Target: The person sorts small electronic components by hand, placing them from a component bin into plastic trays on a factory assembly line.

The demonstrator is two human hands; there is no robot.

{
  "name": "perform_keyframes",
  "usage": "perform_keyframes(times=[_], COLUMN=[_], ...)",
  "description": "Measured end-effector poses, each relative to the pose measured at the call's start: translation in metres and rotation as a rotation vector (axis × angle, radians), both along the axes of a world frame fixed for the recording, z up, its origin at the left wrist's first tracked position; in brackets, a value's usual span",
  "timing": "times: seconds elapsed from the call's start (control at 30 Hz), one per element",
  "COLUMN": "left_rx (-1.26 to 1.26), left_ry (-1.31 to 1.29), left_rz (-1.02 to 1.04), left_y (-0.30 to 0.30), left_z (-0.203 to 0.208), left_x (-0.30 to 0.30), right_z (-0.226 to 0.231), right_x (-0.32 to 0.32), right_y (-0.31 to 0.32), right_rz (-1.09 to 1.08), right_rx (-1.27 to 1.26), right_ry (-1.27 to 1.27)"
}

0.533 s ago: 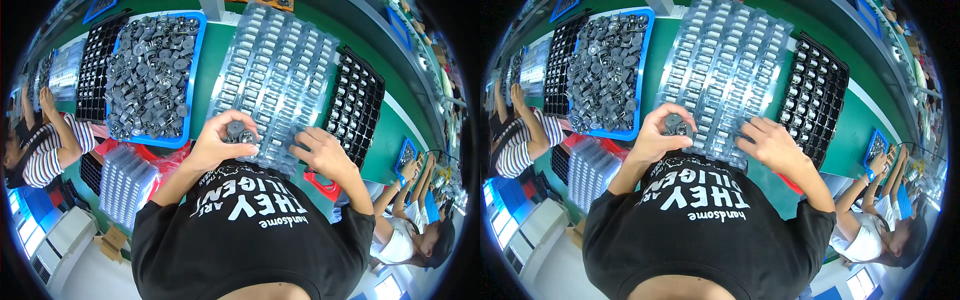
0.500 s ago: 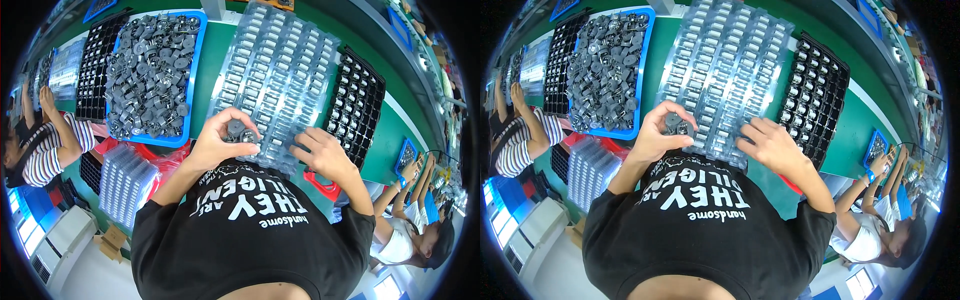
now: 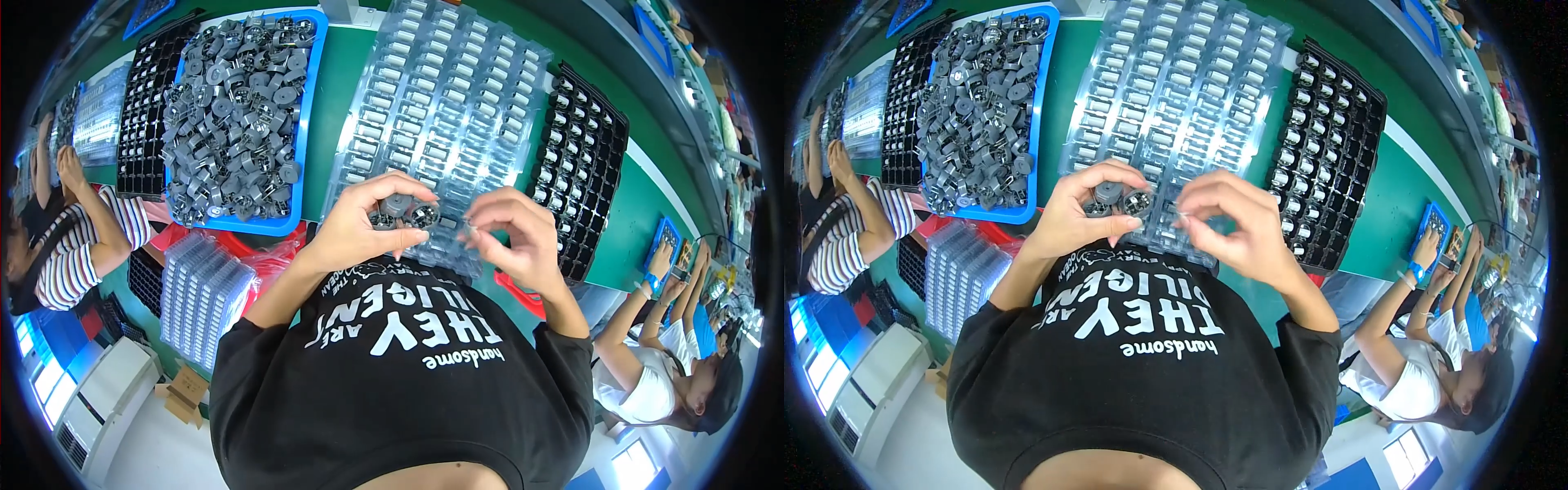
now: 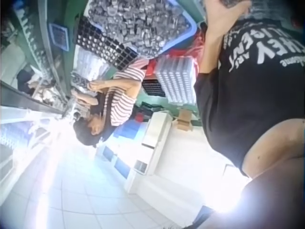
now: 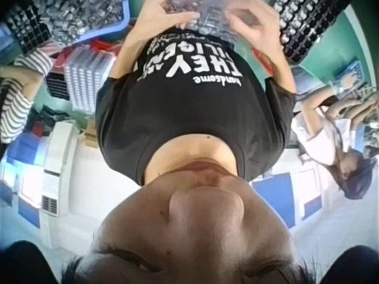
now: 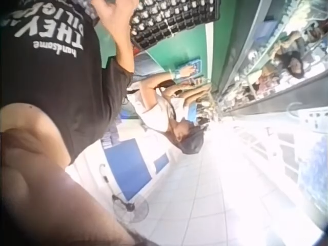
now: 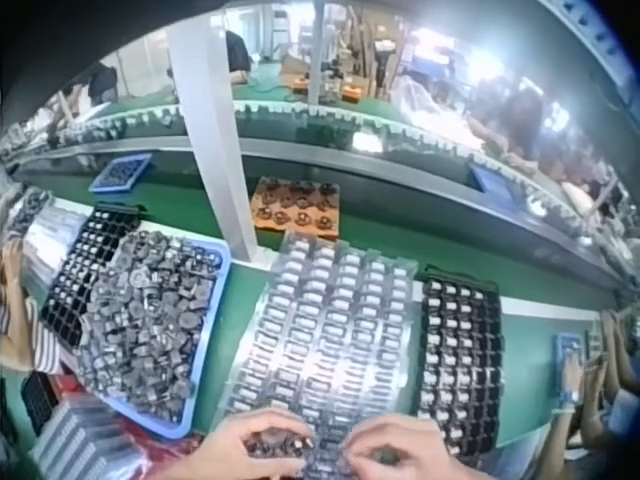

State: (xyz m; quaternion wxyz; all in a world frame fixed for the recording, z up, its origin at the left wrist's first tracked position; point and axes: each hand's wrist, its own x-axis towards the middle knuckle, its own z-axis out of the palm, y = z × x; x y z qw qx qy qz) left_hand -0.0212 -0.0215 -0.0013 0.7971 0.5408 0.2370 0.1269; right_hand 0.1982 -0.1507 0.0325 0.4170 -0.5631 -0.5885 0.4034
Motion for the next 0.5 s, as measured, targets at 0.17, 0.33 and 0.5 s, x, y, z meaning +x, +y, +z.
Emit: perform_keyframes(times=[0.17,0.33,0.5], left_rx=[0.015,-0.112,-0.043], left_ry=[-0.026,-0.123,-0.168], left_rz=[0.029,0.062,0.090], left_y=[0.000,0.002,0.002], left_z=[-0.004,-0.007,-0.010], left_x=[-0.002,-0.006,-0.007], right_z=[0.006,0.005,0.013], right_x=[-0.005,-0.007,-0.002], right_y=[0.019,0.029,0.034], right_rz=[0.044,0.155,0.242], right_rx=[0.099,0.382,0.397], right_ry=[0.085,-0.235,-0.288])
